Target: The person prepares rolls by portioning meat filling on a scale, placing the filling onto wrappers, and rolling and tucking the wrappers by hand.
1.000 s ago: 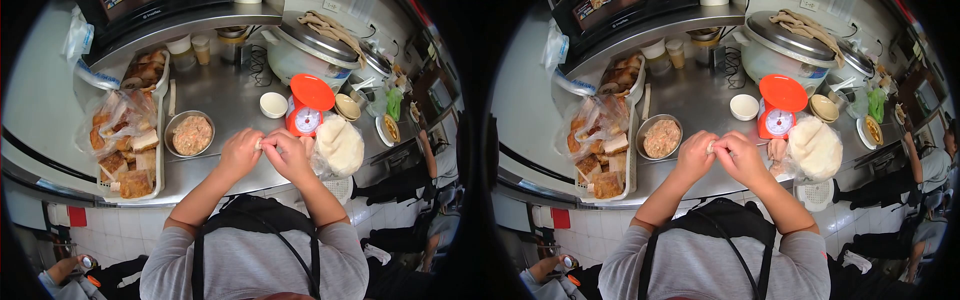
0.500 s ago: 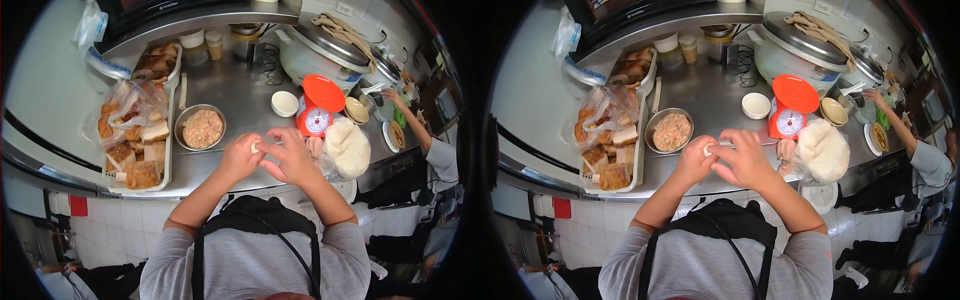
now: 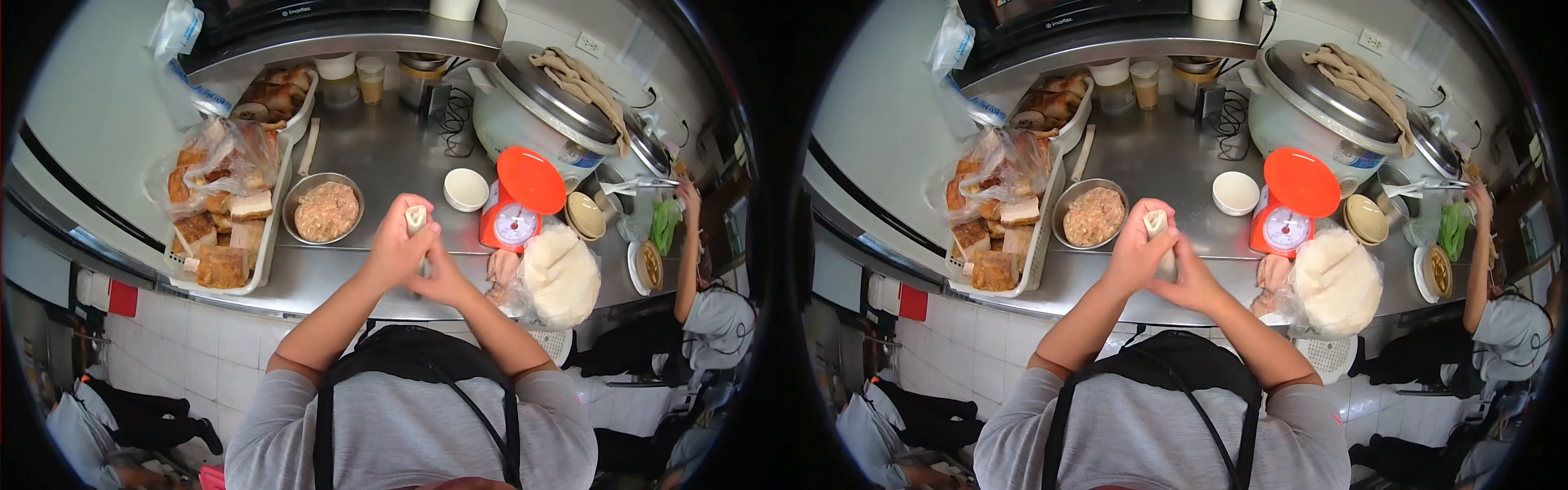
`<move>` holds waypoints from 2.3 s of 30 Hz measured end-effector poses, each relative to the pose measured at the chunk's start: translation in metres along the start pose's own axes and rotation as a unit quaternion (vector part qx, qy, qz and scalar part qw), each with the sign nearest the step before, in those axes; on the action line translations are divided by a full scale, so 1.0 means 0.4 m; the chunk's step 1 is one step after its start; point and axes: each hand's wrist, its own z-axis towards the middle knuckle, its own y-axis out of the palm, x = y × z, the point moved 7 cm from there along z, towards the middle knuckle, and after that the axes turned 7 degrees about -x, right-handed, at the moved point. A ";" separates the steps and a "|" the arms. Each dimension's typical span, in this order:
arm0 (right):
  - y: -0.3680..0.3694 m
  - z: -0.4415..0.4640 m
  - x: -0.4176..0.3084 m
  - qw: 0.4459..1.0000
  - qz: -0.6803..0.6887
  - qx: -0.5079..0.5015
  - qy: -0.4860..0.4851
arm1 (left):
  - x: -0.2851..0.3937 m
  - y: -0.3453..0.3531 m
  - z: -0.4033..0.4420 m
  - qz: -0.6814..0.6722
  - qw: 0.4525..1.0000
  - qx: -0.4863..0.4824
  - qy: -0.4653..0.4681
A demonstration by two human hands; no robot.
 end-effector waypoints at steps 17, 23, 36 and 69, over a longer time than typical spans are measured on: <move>-0.185 0.027 -0.253 0.930 -0.321 -0.076 -0.166 | -0.027 0.102 0.053 0.186 0.983 0.002 -0.013; -0.206 0.032 -0.212 0.959 -0.263 -0.044 -0.090 | -0.014 0.135 0.060 0.296 0.955 0.009 0.020; -0.220 -0.001 -0.244 0.882 -0.417 -0.116 -0.184 | -0.065 0.177 0.064 0.244 0.968 -0.010 -0.056; -0.013 0.740 0.463 0.915 0.023 -0.032 0.401 | 0.190 -0.586 -0.324 0.063 0.962 0.264 0.005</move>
